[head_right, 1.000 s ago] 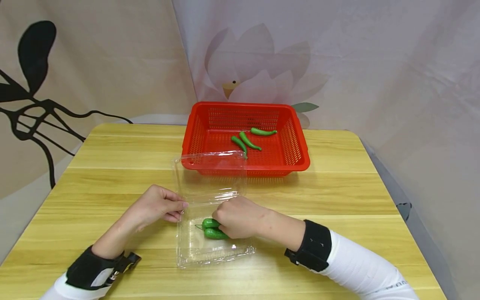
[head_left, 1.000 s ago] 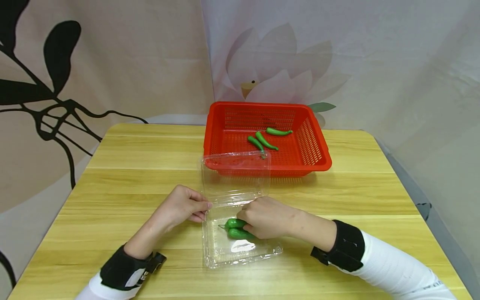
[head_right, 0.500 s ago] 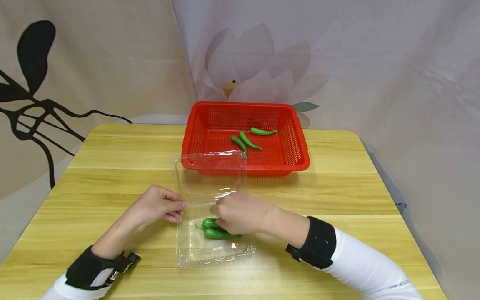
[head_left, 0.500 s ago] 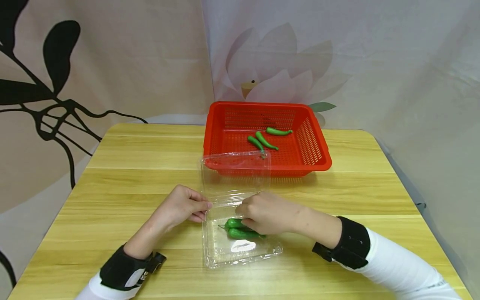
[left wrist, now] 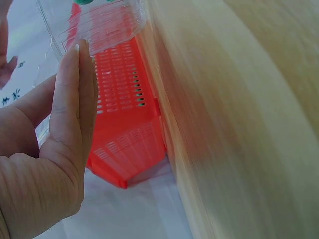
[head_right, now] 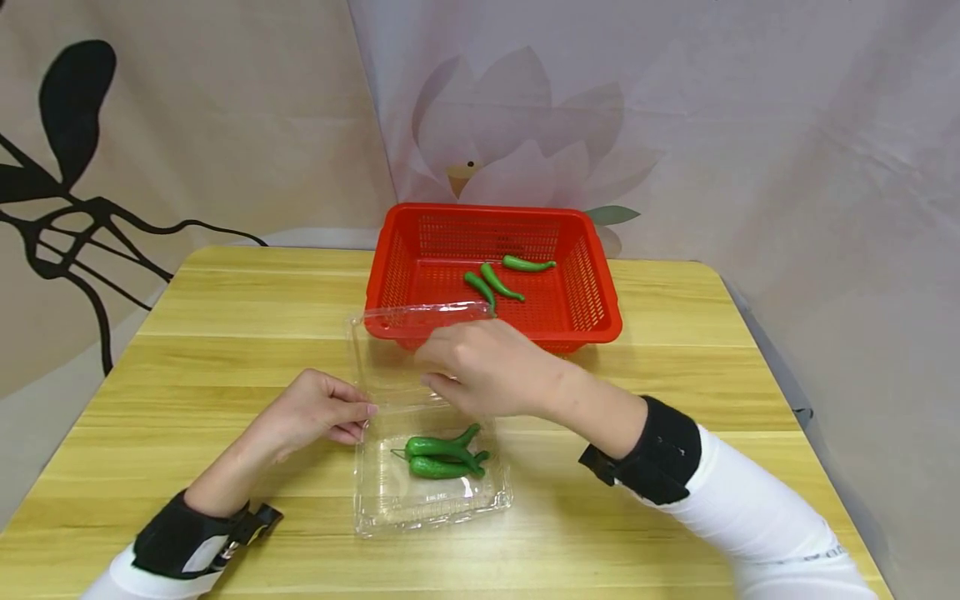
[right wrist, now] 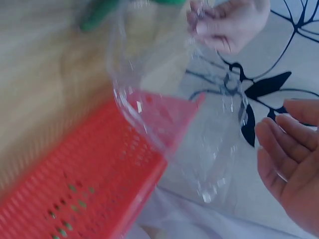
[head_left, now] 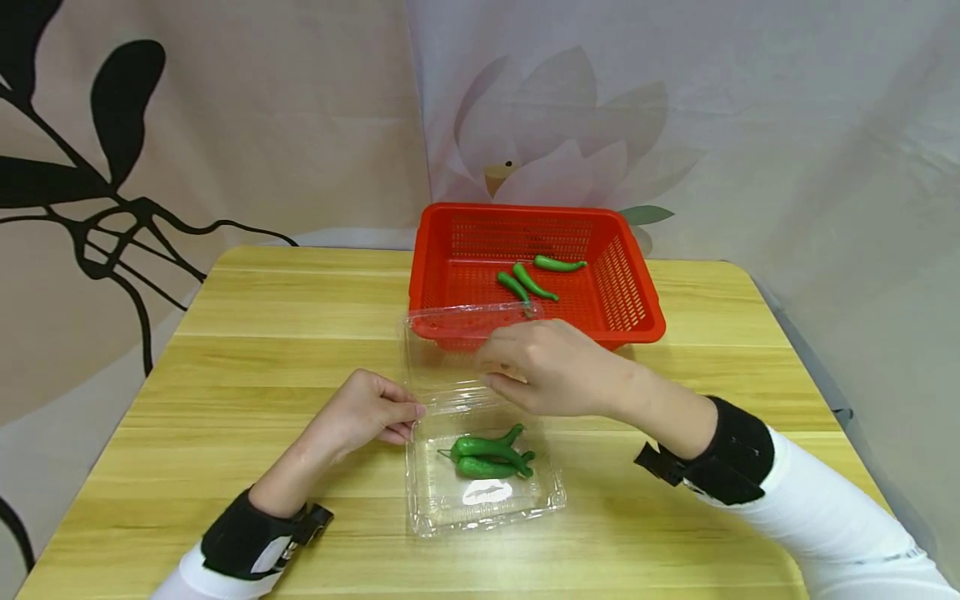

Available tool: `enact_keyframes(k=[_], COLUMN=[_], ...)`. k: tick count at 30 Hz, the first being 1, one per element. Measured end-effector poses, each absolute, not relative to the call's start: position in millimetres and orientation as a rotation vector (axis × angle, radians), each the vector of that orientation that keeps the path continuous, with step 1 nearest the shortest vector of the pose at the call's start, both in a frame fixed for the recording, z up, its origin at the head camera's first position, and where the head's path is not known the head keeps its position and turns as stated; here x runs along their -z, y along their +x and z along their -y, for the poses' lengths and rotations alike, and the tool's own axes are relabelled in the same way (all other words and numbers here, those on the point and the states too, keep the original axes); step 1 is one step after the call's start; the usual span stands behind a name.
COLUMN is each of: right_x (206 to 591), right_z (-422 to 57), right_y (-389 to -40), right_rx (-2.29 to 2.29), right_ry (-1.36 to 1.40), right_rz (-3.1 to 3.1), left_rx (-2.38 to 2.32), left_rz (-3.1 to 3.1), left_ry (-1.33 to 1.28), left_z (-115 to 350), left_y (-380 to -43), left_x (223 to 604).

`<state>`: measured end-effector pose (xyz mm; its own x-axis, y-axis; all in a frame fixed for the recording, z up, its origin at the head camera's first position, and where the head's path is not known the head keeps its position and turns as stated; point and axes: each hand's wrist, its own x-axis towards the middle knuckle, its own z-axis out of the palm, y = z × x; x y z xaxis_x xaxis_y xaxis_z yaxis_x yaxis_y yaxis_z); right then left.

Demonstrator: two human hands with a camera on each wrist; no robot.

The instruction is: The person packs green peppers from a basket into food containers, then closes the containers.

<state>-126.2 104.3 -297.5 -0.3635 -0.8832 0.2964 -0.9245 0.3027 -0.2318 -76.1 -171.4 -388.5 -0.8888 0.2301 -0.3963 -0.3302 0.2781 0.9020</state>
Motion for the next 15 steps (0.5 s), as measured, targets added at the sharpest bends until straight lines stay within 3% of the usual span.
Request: enact_keyframes(k=[15], right_x=[237.9], right_z=[-103.9], right_y=[-188.2], right_rx=[-0.390], right_ry=[1.327], right_rz=[2.650], left_rx=[-1.660], left_rz=[-2.092], left_ry=[-0.094], left_z=[172.5], left_y=[-75.4], left_x=[389.0])
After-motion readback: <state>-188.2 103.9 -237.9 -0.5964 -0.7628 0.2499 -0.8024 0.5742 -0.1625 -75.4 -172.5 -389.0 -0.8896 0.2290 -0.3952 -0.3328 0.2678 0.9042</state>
